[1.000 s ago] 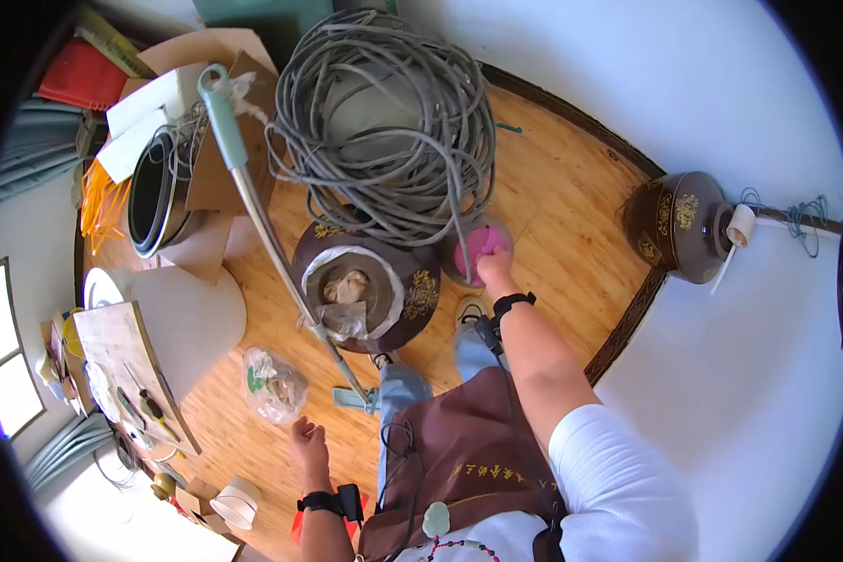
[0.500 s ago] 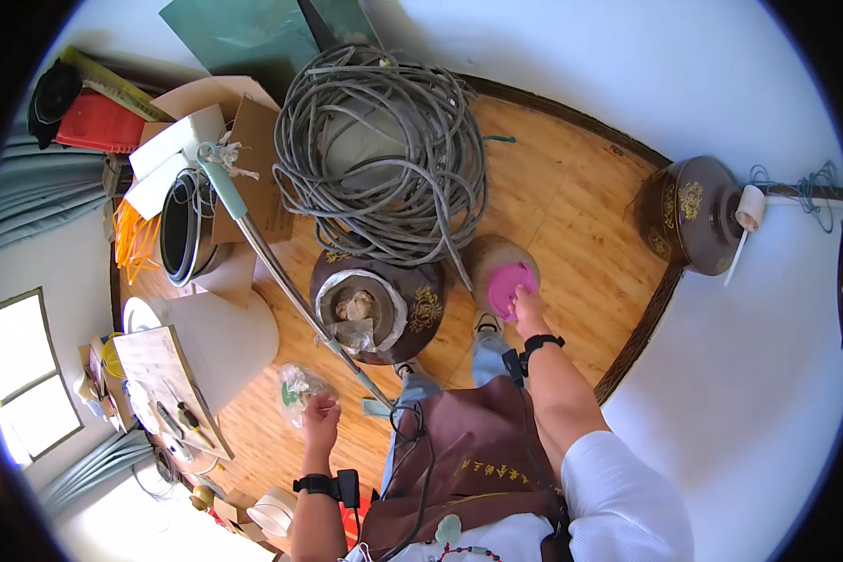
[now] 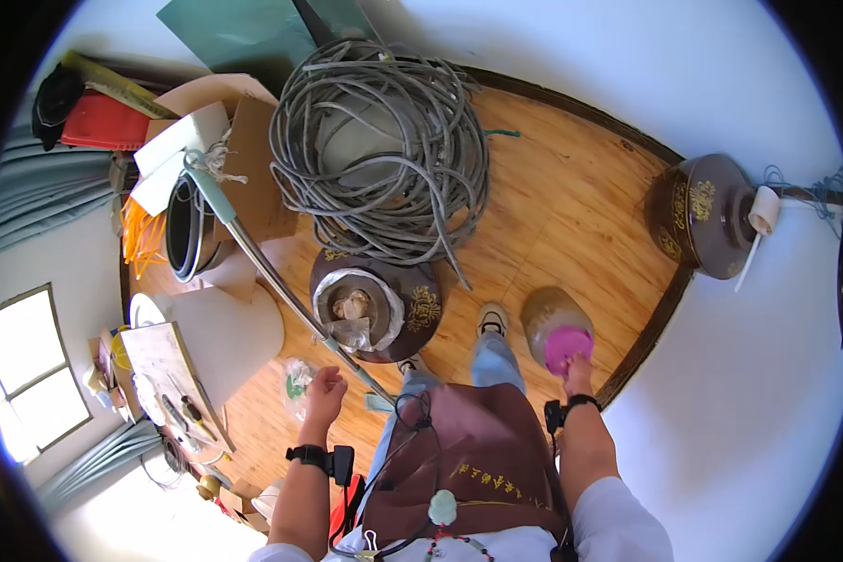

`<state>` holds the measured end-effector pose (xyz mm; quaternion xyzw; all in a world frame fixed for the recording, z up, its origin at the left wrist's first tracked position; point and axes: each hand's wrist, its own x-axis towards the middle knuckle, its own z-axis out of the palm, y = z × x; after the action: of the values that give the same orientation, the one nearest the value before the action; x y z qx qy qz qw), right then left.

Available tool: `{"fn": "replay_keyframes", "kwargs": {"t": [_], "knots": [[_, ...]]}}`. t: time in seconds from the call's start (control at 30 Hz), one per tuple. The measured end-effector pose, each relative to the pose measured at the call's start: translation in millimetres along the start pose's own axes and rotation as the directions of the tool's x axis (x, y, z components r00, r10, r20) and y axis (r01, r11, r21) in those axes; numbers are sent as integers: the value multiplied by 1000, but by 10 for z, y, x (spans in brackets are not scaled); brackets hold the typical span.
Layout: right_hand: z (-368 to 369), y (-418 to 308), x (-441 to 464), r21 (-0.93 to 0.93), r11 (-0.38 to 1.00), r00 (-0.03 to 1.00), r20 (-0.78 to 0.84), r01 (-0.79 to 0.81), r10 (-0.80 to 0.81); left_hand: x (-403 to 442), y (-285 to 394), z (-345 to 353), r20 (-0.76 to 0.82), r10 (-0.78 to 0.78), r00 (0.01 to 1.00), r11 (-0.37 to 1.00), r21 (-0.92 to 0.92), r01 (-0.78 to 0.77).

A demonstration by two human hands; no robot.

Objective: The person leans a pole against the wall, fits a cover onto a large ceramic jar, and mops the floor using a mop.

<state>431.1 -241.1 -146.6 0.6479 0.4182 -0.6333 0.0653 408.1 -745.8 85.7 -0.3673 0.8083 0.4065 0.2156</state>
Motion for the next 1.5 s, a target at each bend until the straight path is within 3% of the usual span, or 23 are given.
{"fn": "replay_keyframes", "kwargs": {"t": [0.2, 0.27, 0.37, 0.43, 0.47, 0.53, 0.57, 0.63, 0.67, 0.73, 0.77, 0.83, 0.87, 0.9, 0.93, 1.0, 1.07, 1.13, 1.17, 1.23, 1.27, 1.33, 1.5], "knots": [[-623, 147, 0, 144, 988, 997, -31, -64, 69, 182, 605, 196, 48, 103, 994, 988, 108, -108], [-644, 89, -128, 88, 987, 987, -72, -137, 144, 190, 727, 267, 45, 140, 989, 975, 167, -146], [-724, 113, -118, 56, 989, 990, -31, -139, 141, 246, 730, 371, 85, 143, 986, 984, 99, -151], [-722, 42, -202, -194, 977, 996, -2, -85, 87, 211, 725, 380, 94, 185, 978, 974, 115, -195], [-699, 1, -226, -214, 973, 996, 5, -83, 86, 207, 702, 355, 81, 172, 982, 978, 106, -180], [-690, -99, -269, -524, 839, 989, -83, -147, 121, 215, 602, 309, 17, 190, 982, 980, 53, -190], [-678, -56, -221, -540, 831, 991, -86, -135, 105, 252, 529, 291, 14, 179, 984, 983, 31, -180], [-554, 106, 7, -797, 584, 921, -95, 157, -378, 437, 376, 197, -185, 122, 975, 989, -64, -136], [-461, 93, -41, -799, 564, 938, 1, 208, -346, 550, 316, 134, -185, 120, 975, 987, -84, -137], [84, -254, -746, -780, 541, 944, 191, 313, -270, 814, 249, 9, -435, 162, 886, 980, 179, -92], [231, -223, -754, -792, 446, 902, 302, 417, -308, 942, 258, -27, -429, 155, 890, 982, 162, -93], [511, 2, -526, -707, 209, 717, 565, 676, -408, 1206, 315, -93, -714, 487, 504, 872, 432, -230], [690, 153, -389, -634, 105, 610, 666, 766, -428, 1325, 326, -139, -721, 465, 514, 884, 409, -225], [937, 244, -418, -621, 150, 627, 687, 769, -367, 1447, 352, -207, -543, 296, 786, 952, 96, -292], [1189, 330, -459, -611, 197, 641, 705, 766, -305, 1541, 363, -284, -245, 181, 953, 945, -225, -237], [2049, -54, -1912, -678, 57, 680, 724, 732, -117, 1535, 464, -409, -219, 160, 963, 959, -198, -204], [2439, 268, -1888, -628, 152, 645, 752, 763, -134, 1641, 272, -550, -193, 129, 973, 974, -162, -161], [2808, 473, -2072, -556, 365, 625, 774, 747, -101, 1831, -152, -757, -363, 196, 911, 960, -120, -254], [2965, 555, -2120, -563, 352, 627, 774, 747, -91, 1906, -329, -927, -364, 180, 914, 961, -132, -242], [3229, 757, -2151, -451, 164, 480, 833, 877, -274, 1972, -594, -1385, -412, 30, 911, 904, -378, -200], [3309, 817, -2184, -438, 158, 465, 850, 885, -247, 1996, -725, -1631, -398, -61, 915, 927, -363, -96], [3471, 853, -2207, -461, -44, 431, 855, 886, -289, 2138, -1149, -1945, -431, -144, 891, 873, -479, -90], [3503, 922, -2322, -407, -180, 352, 895, 896, -273, 2454, -1866, -2330, -558, -265, 787, 892, -451, -19]]}}
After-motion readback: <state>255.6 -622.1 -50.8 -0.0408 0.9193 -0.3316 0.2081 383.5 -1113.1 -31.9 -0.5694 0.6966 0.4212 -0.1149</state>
